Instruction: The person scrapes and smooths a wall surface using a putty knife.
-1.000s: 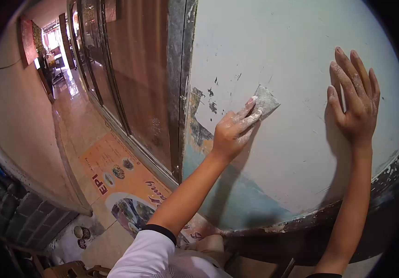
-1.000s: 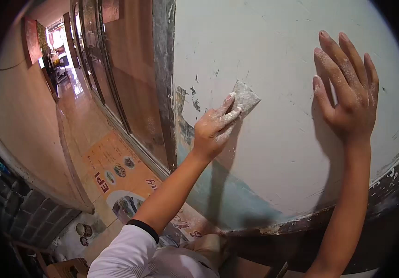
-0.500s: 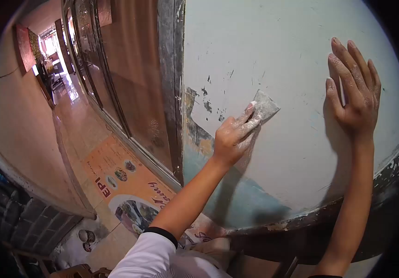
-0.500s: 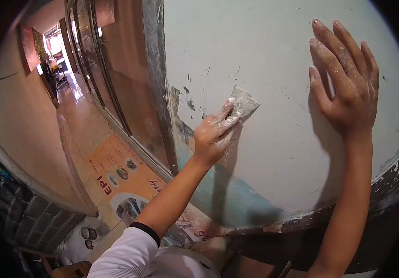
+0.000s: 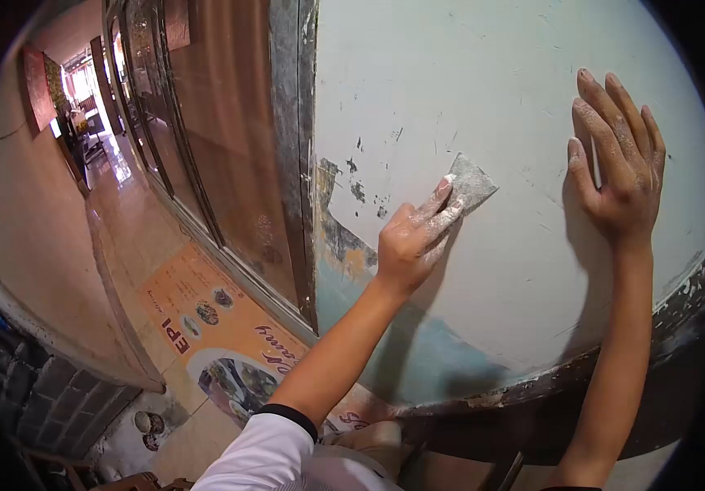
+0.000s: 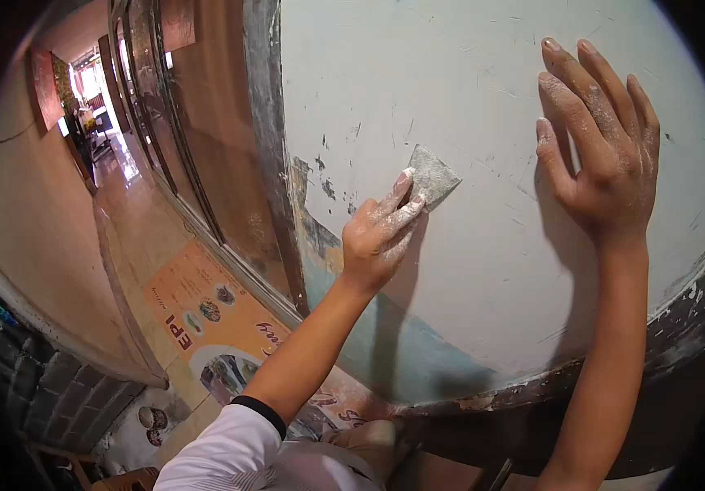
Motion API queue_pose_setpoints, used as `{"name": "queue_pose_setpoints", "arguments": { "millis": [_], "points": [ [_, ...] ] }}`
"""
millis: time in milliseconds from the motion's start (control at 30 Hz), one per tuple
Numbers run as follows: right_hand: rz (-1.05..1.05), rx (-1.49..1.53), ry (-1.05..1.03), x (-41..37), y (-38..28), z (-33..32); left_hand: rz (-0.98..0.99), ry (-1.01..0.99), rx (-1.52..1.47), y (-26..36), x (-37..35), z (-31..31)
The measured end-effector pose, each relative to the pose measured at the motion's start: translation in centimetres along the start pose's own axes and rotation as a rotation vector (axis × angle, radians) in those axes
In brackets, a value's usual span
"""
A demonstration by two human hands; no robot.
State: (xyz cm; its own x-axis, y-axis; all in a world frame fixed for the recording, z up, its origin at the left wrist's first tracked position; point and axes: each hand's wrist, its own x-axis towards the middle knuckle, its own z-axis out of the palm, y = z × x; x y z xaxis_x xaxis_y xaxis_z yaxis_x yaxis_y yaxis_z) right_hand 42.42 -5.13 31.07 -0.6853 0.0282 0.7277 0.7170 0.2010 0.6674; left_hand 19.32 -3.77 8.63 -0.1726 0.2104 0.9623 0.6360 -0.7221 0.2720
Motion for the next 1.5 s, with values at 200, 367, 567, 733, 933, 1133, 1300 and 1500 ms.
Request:
{"name": "queue_pose_setpoints", "arguments": {
  "millis": [200, 367, 567, 733, 933, 1133, 1300, 1500],
  "points": [
    [0.008, 0.009, 0.016, 0.0, -0.2, 0.1, -0.046, -0.021, 0.085, -1.6, -9.6, -1.4],
    [0.008, 0.007, 0.020, 0.1, -0.3, -0.1, -0.075, 0.022, 0.096, -1.7, -9.6, -0.6],
    [0.016, -0.010, 0.005, 0.0, -0.4, 0.0, -0.068, -0.022, 0.001, 0.8, -2.3, -0.5],
    [0.023, 0.013, 0.031, -0.1, -0.5, 0.2, -0.069, 0.014, 0.079, -1.5, -9.3, -1.1],
    [0.036, 0.033, 0.038, 0.2, -0.8, -0.1, -0.029, 0.012, 0.037, 0.5, -1.5, -0.1],
    [0.045, 0.044, 0.050, 0.1, -0.9, 0.1, -0.035, -0.018, 0.073, -0.8, -5.8, -0.9],
    [0.042, 0.052, 0.051, 0.5, -1.1, -0.4, -0.071, 0.053, 0.074, -1.0, -8.2, -0.4],
    [0.051, 0.035, 0.035, 0.4, -0.9, -0.3, -0.047, 0.009, 0.006, 0.8, -1.3, -0.1]
  ]
}}
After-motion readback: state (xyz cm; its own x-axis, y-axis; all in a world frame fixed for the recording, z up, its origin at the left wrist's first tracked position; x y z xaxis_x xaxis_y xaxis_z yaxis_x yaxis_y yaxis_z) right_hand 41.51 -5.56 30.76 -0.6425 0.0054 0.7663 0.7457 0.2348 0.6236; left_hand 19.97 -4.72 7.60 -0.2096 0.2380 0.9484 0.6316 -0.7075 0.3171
